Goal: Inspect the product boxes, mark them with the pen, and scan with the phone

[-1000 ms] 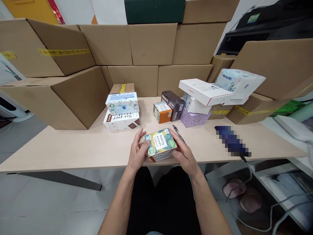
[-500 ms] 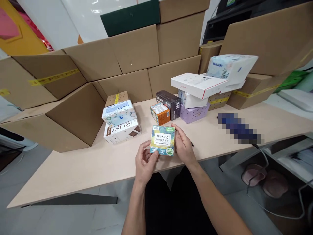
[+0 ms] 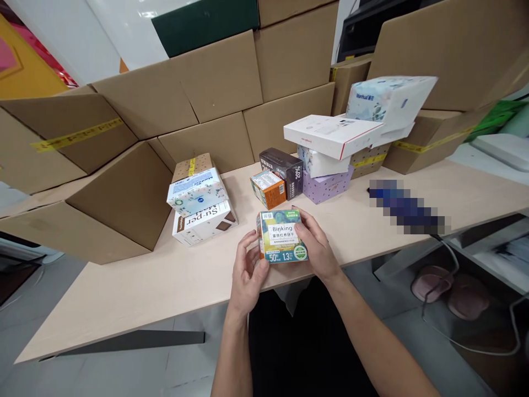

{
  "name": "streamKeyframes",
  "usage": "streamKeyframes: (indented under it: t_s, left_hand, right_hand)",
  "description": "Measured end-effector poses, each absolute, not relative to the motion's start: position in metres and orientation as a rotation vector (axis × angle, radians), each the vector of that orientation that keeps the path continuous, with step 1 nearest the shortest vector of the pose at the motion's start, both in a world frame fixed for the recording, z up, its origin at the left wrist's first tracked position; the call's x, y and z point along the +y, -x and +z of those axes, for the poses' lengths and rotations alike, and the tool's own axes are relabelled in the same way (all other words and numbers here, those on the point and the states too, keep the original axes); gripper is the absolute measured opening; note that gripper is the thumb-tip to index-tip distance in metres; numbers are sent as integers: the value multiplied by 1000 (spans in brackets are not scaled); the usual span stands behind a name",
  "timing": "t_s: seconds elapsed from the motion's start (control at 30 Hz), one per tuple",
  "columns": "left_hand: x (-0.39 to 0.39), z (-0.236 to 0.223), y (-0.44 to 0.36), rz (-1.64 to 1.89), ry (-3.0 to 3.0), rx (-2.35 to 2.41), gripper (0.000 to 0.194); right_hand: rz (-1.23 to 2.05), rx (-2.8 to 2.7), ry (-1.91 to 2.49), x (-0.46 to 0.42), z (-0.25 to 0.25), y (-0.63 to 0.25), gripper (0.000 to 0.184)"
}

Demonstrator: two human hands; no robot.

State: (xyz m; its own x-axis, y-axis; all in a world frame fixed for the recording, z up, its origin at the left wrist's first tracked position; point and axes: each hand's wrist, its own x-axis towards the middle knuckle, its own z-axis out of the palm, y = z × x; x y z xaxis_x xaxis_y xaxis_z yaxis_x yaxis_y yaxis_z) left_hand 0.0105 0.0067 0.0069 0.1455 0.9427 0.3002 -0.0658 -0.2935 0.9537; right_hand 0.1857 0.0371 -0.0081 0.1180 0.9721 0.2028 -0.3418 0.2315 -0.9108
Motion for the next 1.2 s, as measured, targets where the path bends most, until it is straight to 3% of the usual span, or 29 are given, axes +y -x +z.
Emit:
streamKeyframes:
  t_s: [0.1,0.27,0.47,0.6,0.83,1.0,1.2]
  left_hand:
    - [8,0,-12,1310,-1581,906,75]
    - [8,-9,-12,1604,-1889,1123,63]
    - [5,-7,-13,1704,-2112,1146,64]
    - [5,-9,-15,1712,-2117,1156,65]
    - [5,-14,-15,1848,-2011,1141,67]
    - [4,-13,-14,1845,-2079,911,71]
    - [3,-15,-13,1814,-2079,884,75]
  right_hand:
    - [1109,-924,817,40,-11,-182,40]
    - [1043,-1083,988,40,-4,-179,36]
    - [729,-1212,1129,37,-5,-173,33]
    - [830,-1265,1067,37,-5,-173,27]
    - [969,-1368,908,26,4,-180,47]
    - [886,-1522,870,24,1,-176,88]
    - [690,-1388,1106,25,1,-170,54]
